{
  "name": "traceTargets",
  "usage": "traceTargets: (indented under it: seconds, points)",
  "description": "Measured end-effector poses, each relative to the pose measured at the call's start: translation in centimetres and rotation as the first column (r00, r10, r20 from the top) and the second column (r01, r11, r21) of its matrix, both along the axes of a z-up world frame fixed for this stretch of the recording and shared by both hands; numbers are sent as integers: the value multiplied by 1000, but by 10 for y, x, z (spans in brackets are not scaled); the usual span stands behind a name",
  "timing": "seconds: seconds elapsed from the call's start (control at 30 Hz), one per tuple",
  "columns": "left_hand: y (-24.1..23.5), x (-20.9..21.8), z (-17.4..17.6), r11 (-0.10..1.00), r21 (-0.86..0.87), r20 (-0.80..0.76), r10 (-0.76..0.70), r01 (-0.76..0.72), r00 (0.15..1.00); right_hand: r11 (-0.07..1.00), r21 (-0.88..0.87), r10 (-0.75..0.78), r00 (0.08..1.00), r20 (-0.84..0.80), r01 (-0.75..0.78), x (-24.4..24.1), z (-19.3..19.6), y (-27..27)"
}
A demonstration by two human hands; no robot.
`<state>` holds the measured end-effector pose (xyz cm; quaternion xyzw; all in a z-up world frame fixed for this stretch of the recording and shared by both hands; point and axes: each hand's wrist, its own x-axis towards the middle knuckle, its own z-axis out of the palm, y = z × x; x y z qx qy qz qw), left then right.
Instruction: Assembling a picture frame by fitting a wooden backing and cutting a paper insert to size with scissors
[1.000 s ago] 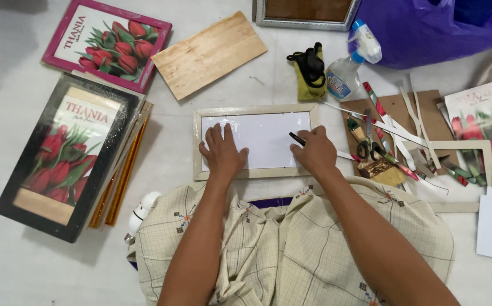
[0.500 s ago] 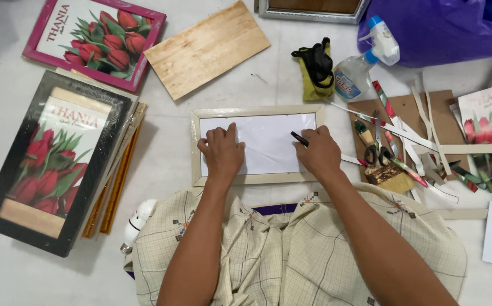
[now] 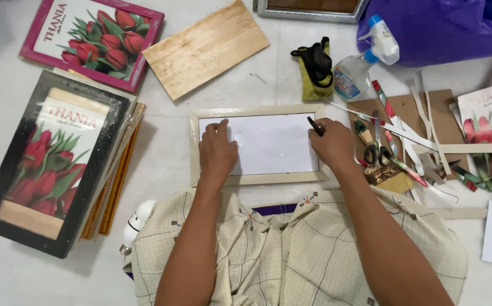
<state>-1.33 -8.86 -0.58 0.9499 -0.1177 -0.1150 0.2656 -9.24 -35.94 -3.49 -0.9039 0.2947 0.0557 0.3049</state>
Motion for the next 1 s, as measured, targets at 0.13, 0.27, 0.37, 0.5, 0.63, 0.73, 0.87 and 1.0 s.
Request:
traceTargets:
  seconds: [0.13,0.27,0.37,0.5,0.63,0.73,0.87,1.0]
  points:
    - [8,2,-4,989,-113,-41,91,-96,995,999,51,-3,998,56,1,1,8,-2]
    - [26,9,-19,982,-158,-148,78,-101,986,1000,7,21,997,75,-21,3,13,-11]
    - [36,6,-15,981,-186,-169,18,-50,985,1000,-15,5,993,121,-3,2,5,-17]
    - [46,-14,19,954,-298,-261,-58,-23,963,1000,1,-19,990,138,19,1,-8,-28]
    - [55,-43,25,958,-288,-318,-94,-1,943,996,87,-53,982,180,38,-15,22,-6]
    - [56,-56,20,965,-255,-255,-122,55,959,994,109,-29,984,178,10,-24,27,-2]
    - [50,-57,-11,898,-434,-230,-33,-72,973,996,83,27,987,161,-41,-31,4,-15]
    - [40,-66,4,593,-744,-405,-36,-307,913,968,163,148,960,237,-190,-47,36,20]
